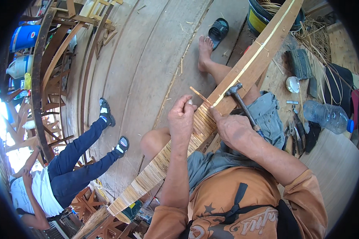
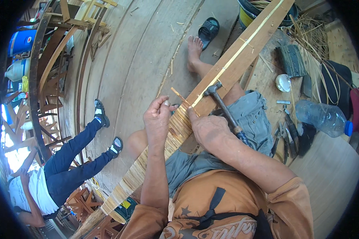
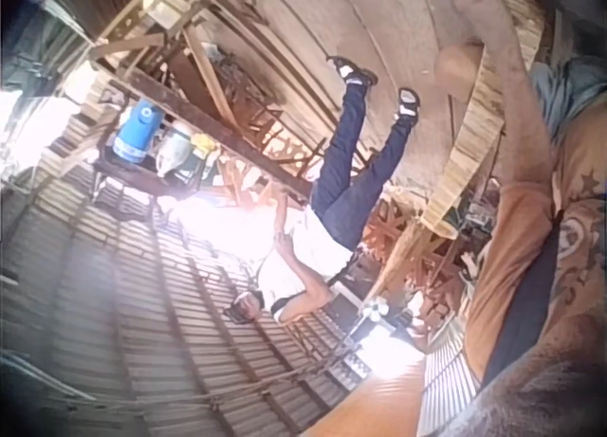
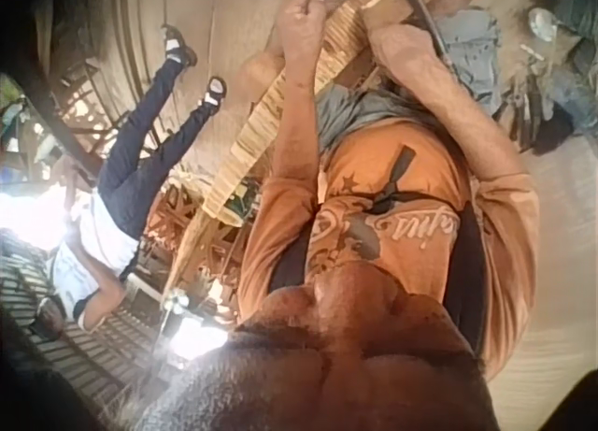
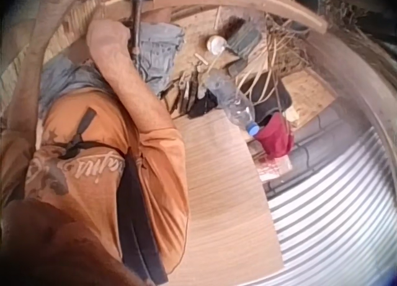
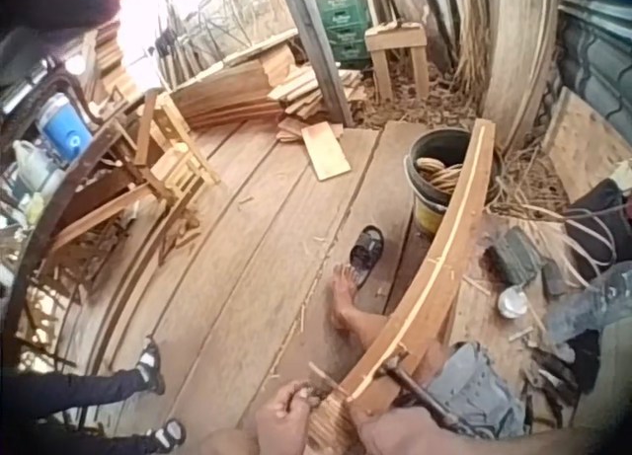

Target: Weaving thin strips of material around a wooden furniture component and securing them with a hammer and nails.

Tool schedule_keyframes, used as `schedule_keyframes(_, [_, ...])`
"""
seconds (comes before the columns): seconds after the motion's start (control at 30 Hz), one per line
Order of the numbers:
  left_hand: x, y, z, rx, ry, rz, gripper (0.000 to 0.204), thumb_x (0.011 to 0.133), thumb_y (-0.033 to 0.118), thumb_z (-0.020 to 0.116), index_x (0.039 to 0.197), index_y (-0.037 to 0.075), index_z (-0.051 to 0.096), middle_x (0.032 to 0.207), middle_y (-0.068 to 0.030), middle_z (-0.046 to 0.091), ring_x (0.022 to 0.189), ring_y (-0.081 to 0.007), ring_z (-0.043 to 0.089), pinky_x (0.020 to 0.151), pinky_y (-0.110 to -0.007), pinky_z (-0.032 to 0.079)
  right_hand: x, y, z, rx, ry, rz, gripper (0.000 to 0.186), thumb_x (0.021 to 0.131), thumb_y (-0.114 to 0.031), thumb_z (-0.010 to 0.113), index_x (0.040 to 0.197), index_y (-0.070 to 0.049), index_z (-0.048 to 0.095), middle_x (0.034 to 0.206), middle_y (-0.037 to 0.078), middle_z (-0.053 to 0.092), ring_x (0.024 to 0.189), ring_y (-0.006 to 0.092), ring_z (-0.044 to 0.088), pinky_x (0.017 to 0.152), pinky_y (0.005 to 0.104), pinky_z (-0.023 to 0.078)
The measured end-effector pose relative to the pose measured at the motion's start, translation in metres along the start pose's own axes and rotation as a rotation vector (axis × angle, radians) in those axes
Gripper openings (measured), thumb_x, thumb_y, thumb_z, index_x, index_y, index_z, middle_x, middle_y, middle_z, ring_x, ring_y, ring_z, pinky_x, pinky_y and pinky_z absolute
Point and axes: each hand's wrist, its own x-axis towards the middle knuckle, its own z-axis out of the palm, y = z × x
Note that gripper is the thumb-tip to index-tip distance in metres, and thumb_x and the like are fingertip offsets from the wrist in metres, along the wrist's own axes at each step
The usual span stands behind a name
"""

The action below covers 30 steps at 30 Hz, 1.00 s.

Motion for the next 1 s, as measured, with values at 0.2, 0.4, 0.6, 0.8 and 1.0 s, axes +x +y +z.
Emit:
schedule_keyframes(0.2, [-0.002, -0.006, 0.004, -0.169, 0.006, 0.055, 0.015, 0.088, 0.001, 0.055, 0.102, 0.001, 0.059, 0.083, -0.0004, 0.059, 0.072, -0.0066, 0.054, 0.067, -0.022, 0.046, 0.000, 0.000, 0.003, -0.031, 0.006, -0.012, 0.058, 0.083, -0.008, 0.046, 0.138, 0.003, 0.032, 0.085, 0.017, 0.067, 0.075, 0.0297, 0.067, 0.061, 0.0394, 0.053])
schedule_keyframes(0.4, [-0.003, -0.015, 0.009, -0.060, 0.012, 0.144, 0.009, 0.087, 0.003, 0.058, 0.096, 0.002, 0.060, 0.082, -0.0010, 0.060, 0.071, -0.0065, 0.050, 0.066, -0.022, 0.044, 0.002, 0.002, 0.007, -0.047, 0.055, -0.018, 0.060, 0.082, -0.008, 0.049, 0.138, 0.002, 0.033, 0.082, 0.015, 0.066, 0.070, 0.0278, 0.067, 0.058, 0.0373, 0.053])
schedule_keyframes(0.6, [-0.003, -0.005, 0.014, 0.233, -0.023, 0.213, 0.010, 0.085, 0.004, 0.059, 0.094, -0.001, 0.060, 0.087, -0.0108, 0.062, 0.082, -0.0193, 0.060, 0.076, -0.030, 0.047, 0.000, 0.002, 0.002, -0.037, 0.033, -0.007, 0.055, 0.084, -0.009, 0.046, 0.137, 0.002, 0.035, 0.082, 0.016, 0.068, 0.074, 0.0293, 0.068, 0.060, 0.0392, 0.053])
schedule_keyframes(0.8, [0.007, -0.014, 0.016, 0.229, -0.151, 0.248, 0.011, 0.084, 0.002, 0.059, 0.094, -0.003, 0.060, 0.102, -0.0125, 0.060, 0.095, -0.0216, 0.058, 0.086, -0.031, 0.045, 0.002, 0.000, 0.001, -0.018, 0.004, 0.004, 0.056, 0.084, -0.009, 0.047, 0.138, 0.001, 0.034, 0.083, 0.016, 0.069, 0.076, 0.0287, 0.068, 0.062, 0.0394, 0.053])
schedule_keyframes(1.0, [0.012, -0.020, 0.017, 0.137, -0.191, 0.142, 0.011, 0.084, 0.003, 0.058, 0.093, -0.004, 0.060, 0.101, -0.0118, 0.059, 0.093, -0.0201, 0.057, 0.086, -0.030, 0.045, 0.002, -0.001, -0.001, -0.015, -0.033, 0.022, 0.055, 0.086, -0.009, 0.045, 0.138, 0.000, 0.033, 0.088, 0.016, 0.069, 0.079, 0.0290, 0.068, 0.064, 0.0400, 0.053])
